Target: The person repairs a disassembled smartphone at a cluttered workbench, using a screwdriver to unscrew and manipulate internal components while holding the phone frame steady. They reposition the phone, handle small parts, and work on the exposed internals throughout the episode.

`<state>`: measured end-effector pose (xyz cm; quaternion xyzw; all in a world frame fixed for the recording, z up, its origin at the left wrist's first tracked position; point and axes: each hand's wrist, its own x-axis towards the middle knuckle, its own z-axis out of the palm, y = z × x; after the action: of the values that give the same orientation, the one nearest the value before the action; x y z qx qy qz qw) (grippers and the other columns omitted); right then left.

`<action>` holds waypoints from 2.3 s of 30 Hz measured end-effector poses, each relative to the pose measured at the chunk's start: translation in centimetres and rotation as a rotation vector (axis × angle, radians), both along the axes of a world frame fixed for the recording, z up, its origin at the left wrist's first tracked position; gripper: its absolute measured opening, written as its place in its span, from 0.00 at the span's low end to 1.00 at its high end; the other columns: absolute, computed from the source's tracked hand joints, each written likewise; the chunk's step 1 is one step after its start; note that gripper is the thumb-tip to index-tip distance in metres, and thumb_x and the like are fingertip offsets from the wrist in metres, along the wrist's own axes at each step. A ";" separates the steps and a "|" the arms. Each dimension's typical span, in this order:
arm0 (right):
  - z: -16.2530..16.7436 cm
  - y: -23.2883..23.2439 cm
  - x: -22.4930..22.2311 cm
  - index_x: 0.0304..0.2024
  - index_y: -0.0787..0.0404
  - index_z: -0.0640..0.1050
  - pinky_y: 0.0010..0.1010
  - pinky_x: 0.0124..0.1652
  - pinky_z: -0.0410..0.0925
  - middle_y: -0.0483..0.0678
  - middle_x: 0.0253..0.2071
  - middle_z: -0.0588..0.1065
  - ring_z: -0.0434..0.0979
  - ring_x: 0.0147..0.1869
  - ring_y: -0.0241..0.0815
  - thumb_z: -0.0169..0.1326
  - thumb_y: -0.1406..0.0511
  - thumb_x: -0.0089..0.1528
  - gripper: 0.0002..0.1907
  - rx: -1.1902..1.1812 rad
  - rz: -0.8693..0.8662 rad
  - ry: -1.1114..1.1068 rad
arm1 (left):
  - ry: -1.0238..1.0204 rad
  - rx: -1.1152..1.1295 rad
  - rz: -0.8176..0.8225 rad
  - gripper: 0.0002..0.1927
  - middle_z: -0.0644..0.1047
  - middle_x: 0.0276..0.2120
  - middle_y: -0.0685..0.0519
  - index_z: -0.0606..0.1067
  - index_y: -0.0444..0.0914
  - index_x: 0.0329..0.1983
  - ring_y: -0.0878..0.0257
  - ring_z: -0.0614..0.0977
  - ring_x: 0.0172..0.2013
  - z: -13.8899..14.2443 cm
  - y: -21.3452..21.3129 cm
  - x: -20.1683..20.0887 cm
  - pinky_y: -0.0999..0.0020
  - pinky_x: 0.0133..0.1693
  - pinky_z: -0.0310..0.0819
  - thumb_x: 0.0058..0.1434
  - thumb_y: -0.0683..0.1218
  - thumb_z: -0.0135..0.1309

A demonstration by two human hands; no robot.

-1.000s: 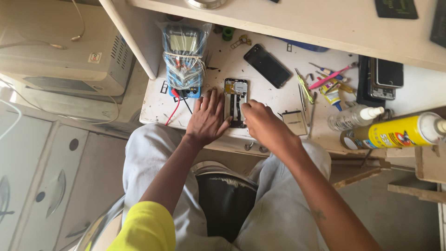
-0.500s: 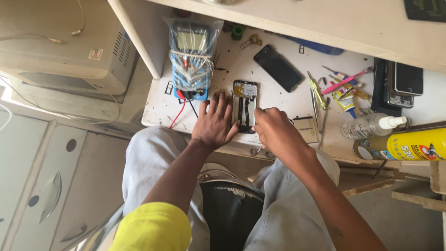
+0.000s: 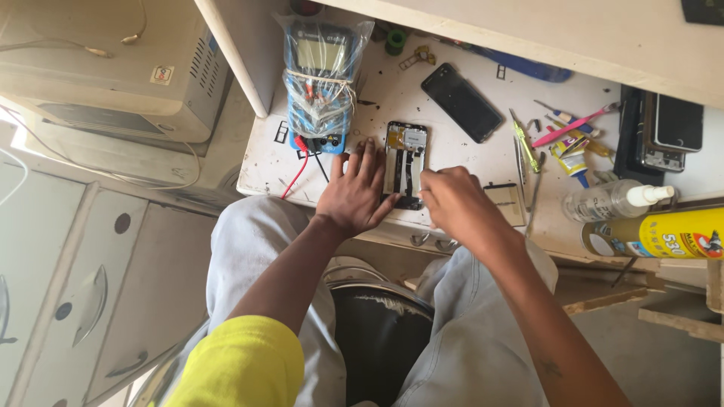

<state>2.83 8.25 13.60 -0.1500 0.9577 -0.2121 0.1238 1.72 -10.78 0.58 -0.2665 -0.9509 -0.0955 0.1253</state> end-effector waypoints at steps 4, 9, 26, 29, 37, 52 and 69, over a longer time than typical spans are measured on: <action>-0.3 0.7 0.2 0.32 0.68 0.75 0.52 0.39 0.67 0.60 0.31 0.75 0.75 0.39 0.64 0.56 0.71 0.59 0.04 -0.085 0.080 0.095 | -0.083 0.023 -0.010 0.40 0.60 0.69 0.31 0.60 0.29 0.71 0.41 0.64 0.65 0.5 0.2 -0.1 0.42 0.63 0.52 0.70 0.65 0.34; -0.7 0.4 1.5 0.35 0.67 0.75 0.47 0.36 0.69 0.58 0.32 0.74 0.77 0.35 0.59 0.56 0.73 0.59 0.03 -0.187 -0.007 0.115 | -0.122 0.053 -0.013 0.36 0.60 0.70 0.33 0.59 0.34 0.74 0.41 0.64 0.63 0.9 0.0 -0.2 0.42 0.63 0.53 0.69 0.59 0.37; -7.4 3.8 7.0 0.45 0.69 0.76 0.26 0.27 0.72 0.48 0.30 0.75 0.76 0.27 0.34 0.51 0.71 0.70 0.05 -0.787 -0.659 0.347 | -0.100 0.028 0.021 0.36 0.62 0.69 0.38 0.59 0.40 0.75 0.43 0.64 0.65 0.1 0.2 -0.1 0.41 0.64 0.52 0.67 0.60 0.38; -8.6 4.2 7.3 0.46 0.68 0.75 0.26 0.29 0.73 0.47 0.33 0.74 0.77 0.30 0.34 0.49 0.72 0.71 0.05 -0.803 -0.614 0.386 | -0.119 0.163 0.000 0.40 0.62 0.69 0.38 0.60 0.39 0.75 0.43 0.64 0.66 0.7 0.4 0.3 0.43 0.64 0.53 0.68 0.68 0.38; -10.2 3.8 6.5 0.46 0.65 0.76 0.30 0.24 0.71 0.49 0.29 0.75 0.76 0.25 0.35 0.53 0.71 0.66 0.06 -0.685 -0.693 0.399 | -0.074 0.068 0.023 0.43 0.63 0.68 0.38 0.59 0.39 0.74 0.43 0.65 0.62 2.5 1.4 0.9 0.41 0.61 0.54 0.66 0.71 0.38; -10.1 4.6 5.9 0.47 0.64 0.75 0.31 0.19 0.67 0.48 0.21 0.72 0.74 0.18 0.37 0.53 0.68 0.67 0.07 -0.662 -0.670 0.360 | -0.107 0.003 -0.052 0.42 0.68 0.49 0.41 0.69 0.30 0.57 0.46 0.70 0.50 6.7 3.3 0.0 0.51 0.53 0.64 0.62 0.72 0.46; -11.2 5.4 4.3 0.46 0.64 0.76 0.32 0.17 0.68 0.49 0.20 0.73 0.74 0.15 0.37 0.53 0.67 0.66 0.07 -0.706 -0.770 0.308 | 0.060 0.103 -0.164 0.55 0.56 0.68 0.24 0.50 0.25 0.73 0.33 0.56 0.70 6.4 4.7 -1.1 0.39 0.69 0.43 0.62 0.72 0.45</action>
<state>7.11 13.62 2.39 0.1499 0.8210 -0.5263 -0.1626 0.64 -6.05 6.98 -0.3394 -0.9155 -0.1463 0.1591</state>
